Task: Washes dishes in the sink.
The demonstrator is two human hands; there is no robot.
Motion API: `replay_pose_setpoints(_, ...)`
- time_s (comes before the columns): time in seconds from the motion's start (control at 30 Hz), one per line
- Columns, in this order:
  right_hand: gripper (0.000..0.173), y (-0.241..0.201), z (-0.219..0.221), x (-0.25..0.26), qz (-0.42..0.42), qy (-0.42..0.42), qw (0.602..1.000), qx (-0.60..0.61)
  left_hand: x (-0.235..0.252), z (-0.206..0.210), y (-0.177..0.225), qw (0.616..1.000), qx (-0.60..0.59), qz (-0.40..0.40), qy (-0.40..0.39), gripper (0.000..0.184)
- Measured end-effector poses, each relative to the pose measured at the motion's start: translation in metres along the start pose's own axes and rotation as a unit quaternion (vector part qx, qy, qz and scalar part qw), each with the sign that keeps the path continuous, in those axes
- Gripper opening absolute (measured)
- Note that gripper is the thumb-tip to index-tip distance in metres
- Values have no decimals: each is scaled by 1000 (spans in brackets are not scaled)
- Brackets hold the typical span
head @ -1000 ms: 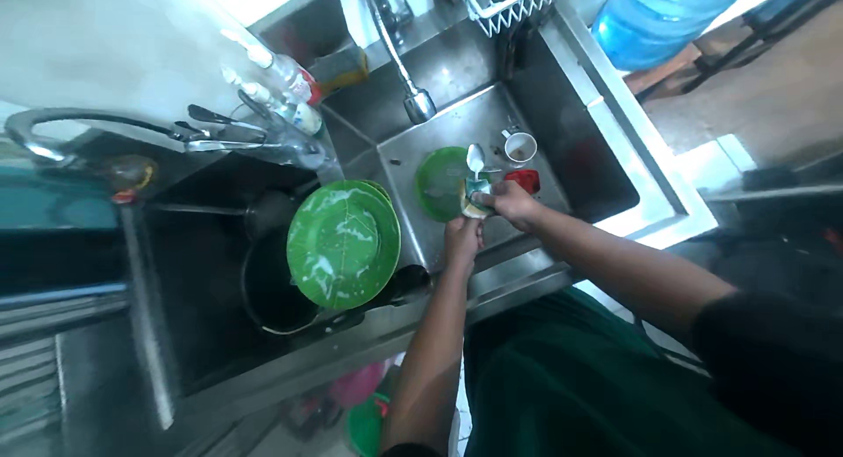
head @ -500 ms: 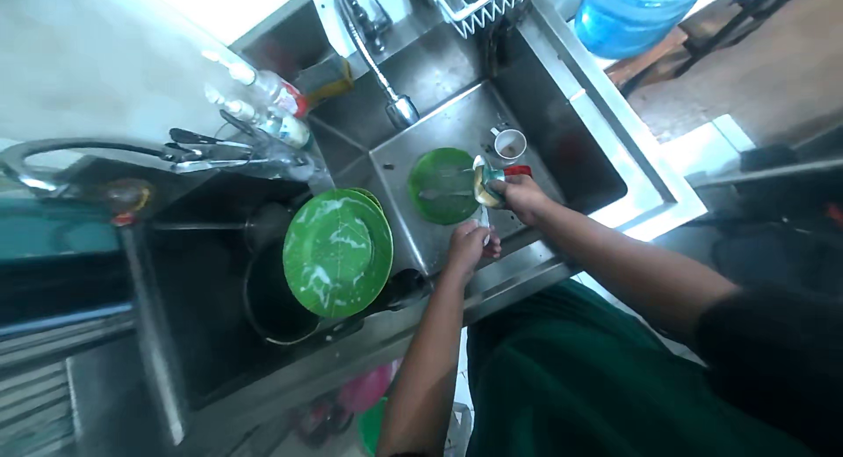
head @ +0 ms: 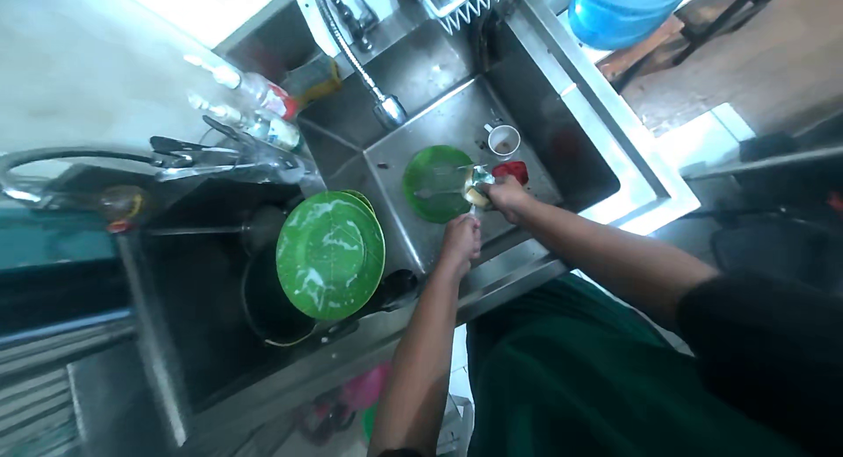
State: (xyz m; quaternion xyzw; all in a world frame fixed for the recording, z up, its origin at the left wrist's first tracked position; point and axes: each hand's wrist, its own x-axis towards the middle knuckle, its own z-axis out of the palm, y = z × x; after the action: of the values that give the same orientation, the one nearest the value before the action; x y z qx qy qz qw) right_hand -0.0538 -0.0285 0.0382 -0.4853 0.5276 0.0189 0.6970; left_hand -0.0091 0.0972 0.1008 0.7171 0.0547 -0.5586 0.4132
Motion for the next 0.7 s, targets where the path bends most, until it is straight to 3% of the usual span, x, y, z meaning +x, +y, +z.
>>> replay_pose_setpoints(0.1,35,-6,-5,8,-23,24,999,-22,-6,3,0,1000,13,1,5,26)
replay_pose_setpoints(0.27,37,-8,6,-7,31,-10,999,-15,-4,1,2,1000,15,-4,5,26)
replay_pose_setpoints(0.4,34,-14,1,11,-24,45,997,-56,-11,-1,6,1000,23,-7,-7,25)
replay_pose_setpoints(0.57,38,-8,8,-6,29,-13,999,-28,-10,-5,0,1000,21,-11,-11,23)
replay_pose_setpoints(0.7,39,-7,1,17,-47,43,995,-71,-19,-12,3,997,71,-8,-13,23)
